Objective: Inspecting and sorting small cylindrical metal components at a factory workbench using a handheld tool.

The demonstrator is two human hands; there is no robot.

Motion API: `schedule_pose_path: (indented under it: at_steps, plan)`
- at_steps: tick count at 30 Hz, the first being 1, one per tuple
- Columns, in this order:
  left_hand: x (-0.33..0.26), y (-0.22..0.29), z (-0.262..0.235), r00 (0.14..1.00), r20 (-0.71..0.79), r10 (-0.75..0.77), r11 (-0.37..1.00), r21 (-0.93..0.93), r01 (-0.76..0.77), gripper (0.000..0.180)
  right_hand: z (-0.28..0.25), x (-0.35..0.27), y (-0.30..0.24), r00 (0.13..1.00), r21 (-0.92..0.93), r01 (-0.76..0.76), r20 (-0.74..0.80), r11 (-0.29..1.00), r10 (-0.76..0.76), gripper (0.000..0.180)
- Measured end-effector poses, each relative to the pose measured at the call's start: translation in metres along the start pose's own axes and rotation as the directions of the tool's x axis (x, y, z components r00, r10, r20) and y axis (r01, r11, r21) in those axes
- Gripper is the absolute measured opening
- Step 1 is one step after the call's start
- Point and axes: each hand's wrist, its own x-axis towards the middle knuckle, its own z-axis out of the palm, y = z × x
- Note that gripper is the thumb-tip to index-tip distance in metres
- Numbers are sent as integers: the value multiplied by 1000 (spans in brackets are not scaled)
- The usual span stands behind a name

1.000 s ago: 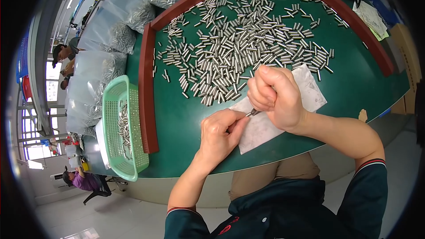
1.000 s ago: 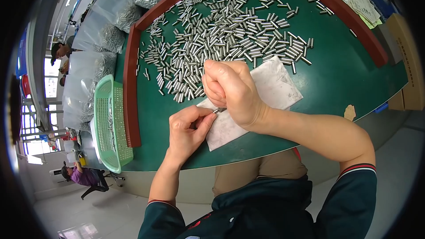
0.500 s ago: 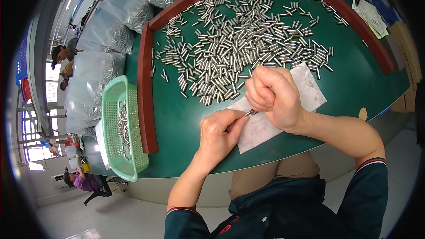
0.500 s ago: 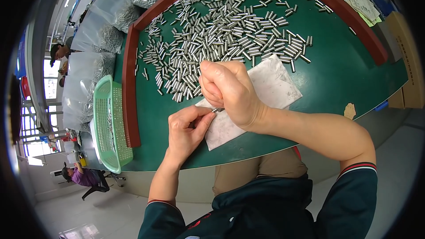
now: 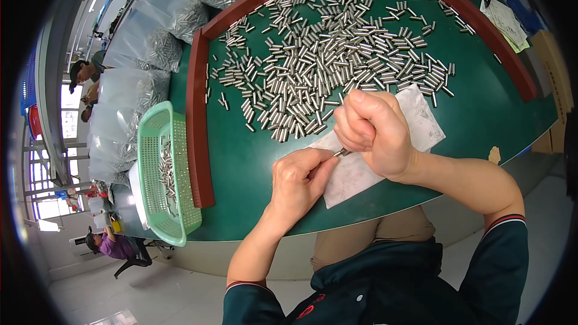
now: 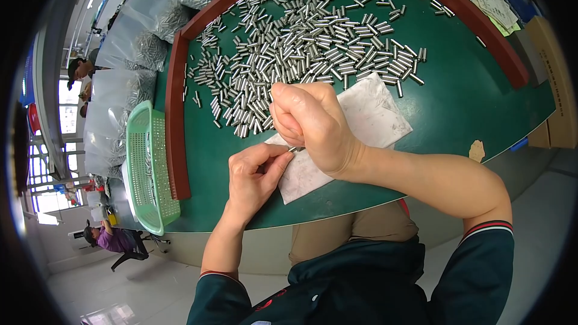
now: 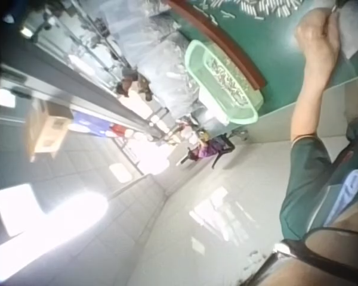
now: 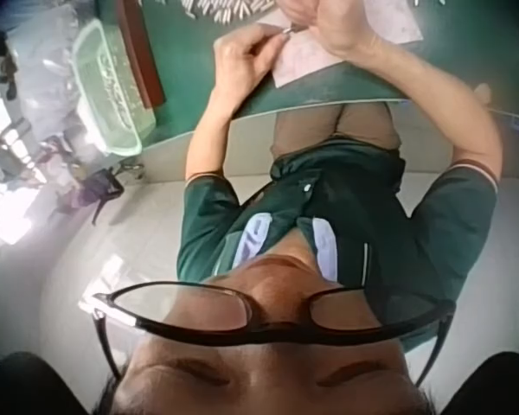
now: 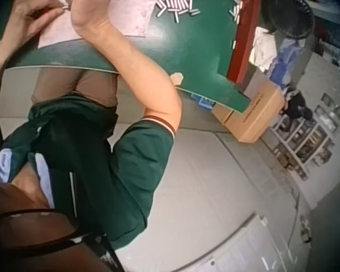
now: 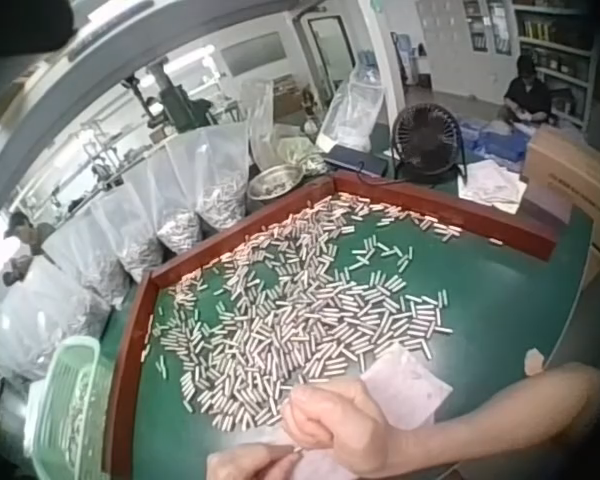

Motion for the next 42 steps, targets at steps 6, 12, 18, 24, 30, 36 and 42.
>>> schedule_pose_path:
  at_steps: [6, 12, 18, 24, 30, 36, 42]
  plan:
    - [0, -2, 4, 1000, -2, -9, 999, -40, 9, 5, 3, -3, 0, 1000, -58, 27, 5, 998, -27, 42]
    - [3, -2, 2, 1000, 1, -4, 998, -57, 4, 5, 3, -5, 4, 997, -176, 71, 55, 982, -62, 34]
    - [0, 2, 1, 998, -29, -54, 993, -107, 50, 4, 7, -6, 4, 996, -195, 91, 27, 977, -87, 36]
    - [-1, -20, -20, 887, 305, -347, 285, -867, 409, 8, 5, -6, 5, 999, -135, 48, 26, 990, -45, 41]
    - [1, -20, -24, 880, 334, -339, 147, -905, 400, 18, 5, -5, 3, 999, -145, 50, 3, 988, -51, 40]
    - [2, -23, -27, 878, 338, -340, 146, -903, 404, 21, 6, -2, 0, 1000, -84, -3, 20, 996, 5, 40]
    - [5, -37, -47, 858, 223, -462, -107, -975, 196, 36, 3, -2, 1, 1000, -78, -4, 8, 997, 4, 40]
